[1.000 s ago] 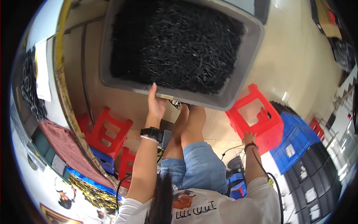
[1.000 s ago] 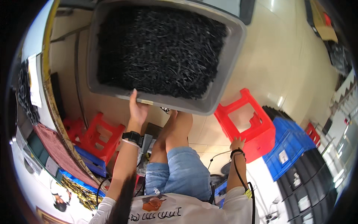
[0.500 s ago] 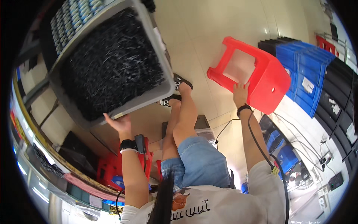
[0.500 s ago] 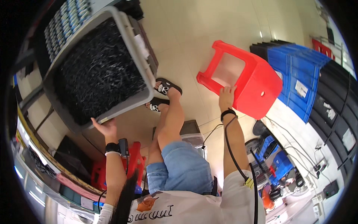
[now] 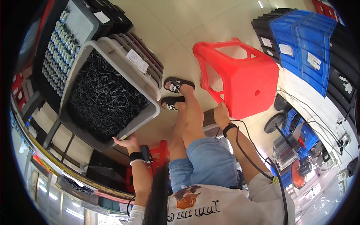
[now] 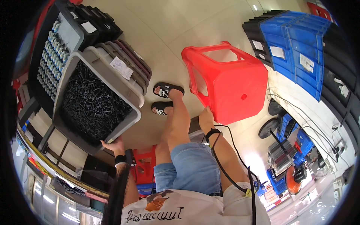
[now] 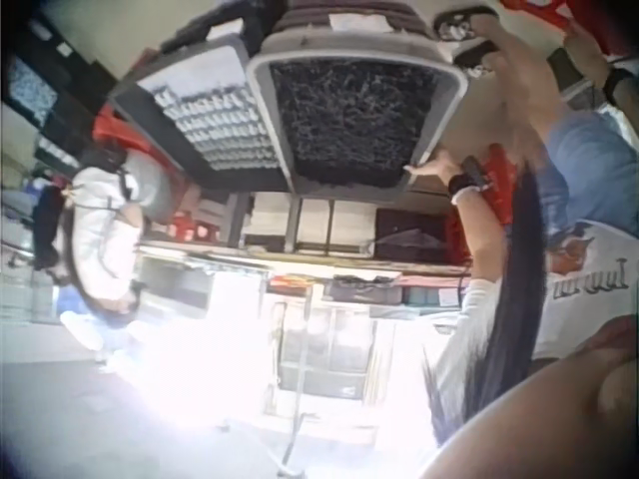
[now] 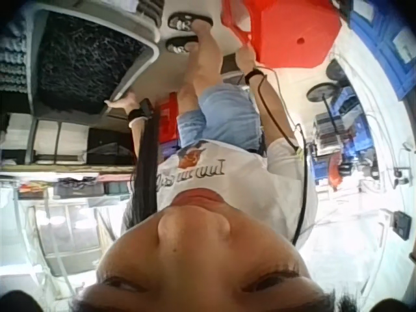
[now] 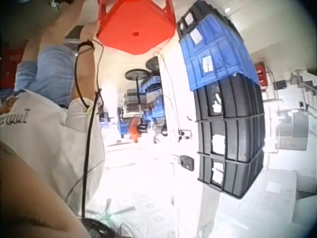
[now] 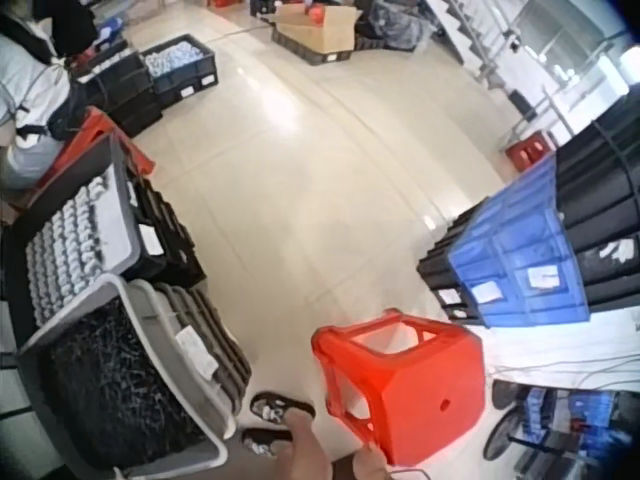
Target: Assembling plastic toy motorcycle frames with wheels and handlebars in a manufacturing facility.
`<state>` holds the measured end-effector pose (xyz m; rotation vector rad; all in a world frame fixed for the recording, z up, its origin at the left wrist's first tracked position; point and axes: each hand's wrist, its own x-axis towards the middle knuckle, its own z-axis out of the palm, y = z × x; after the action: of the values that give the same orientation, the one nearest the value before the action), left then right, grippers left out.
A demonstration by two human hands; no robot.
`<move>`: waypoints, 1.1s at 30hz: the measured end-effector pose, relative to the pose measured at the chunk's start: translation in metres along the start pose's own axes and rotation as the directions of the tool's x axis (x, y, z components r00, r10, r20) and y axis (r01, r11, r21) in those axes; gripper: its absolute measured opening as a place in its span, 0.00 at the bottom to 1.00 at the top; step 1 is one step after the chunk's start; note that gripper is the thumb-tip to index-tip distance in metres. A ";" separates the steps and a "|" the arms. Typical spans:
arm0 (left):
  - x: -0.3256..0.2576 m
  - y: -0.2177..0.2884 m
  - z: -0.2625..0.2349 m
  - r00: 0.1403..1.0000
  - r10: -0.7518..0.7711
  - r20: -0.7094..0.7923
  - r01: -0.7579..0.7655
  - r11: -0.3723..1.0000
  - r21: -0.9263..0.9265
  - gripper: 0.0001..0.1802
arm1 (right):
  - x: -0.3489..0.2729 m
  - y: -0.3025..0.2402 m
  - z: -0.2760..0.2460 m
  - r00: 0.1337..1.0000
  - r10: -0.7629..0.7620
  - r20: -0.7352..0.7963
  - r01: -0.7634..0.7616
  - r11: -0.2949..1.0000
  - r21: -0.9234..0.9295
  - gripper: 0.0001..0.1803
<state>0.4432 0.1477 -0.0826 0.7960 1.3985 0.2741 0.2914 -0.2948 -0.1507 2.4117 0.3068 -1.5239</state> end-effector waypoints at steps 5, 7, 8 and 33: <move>-0.009 -0.007 0.010 1.000 0.009 0.014 -0.010 0.997 0.074 0.42 | -0.013 -0.016 0.000 1.000 -0.021 0.011 0.021 0.999 -0.025 0.16; 0.002 0.003 -0.004 1.000 -0.007 0.019 0.006 0.998 0.062 0.42 | -0.010 -0.018 -0.023 0.999 -0.017 0.031 0.016 1.000 0.025 0.15; 0.010 0.007 -0.012 0.999 -0.030 0.026 0.028 0.998 0.052 0.41 | -0.009 -0.017 -0.038 0.997 -0.073 -0.024 0.077 0.959 0.272 0.15; -0.024 0.050 -0.053 0.822 -0.299 0.485 -0.009 0.845 0.535 0.34 | -0.031 0.001 -0.155 0.896 0.432 -0.105 -0.344 0.823 0.453 0.44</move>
<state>0.4023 0.1869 -0.0307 1.0922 0.9618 -0.4661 0.4104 -0.2447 -0.0592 2.7334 -0.5183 -1.2522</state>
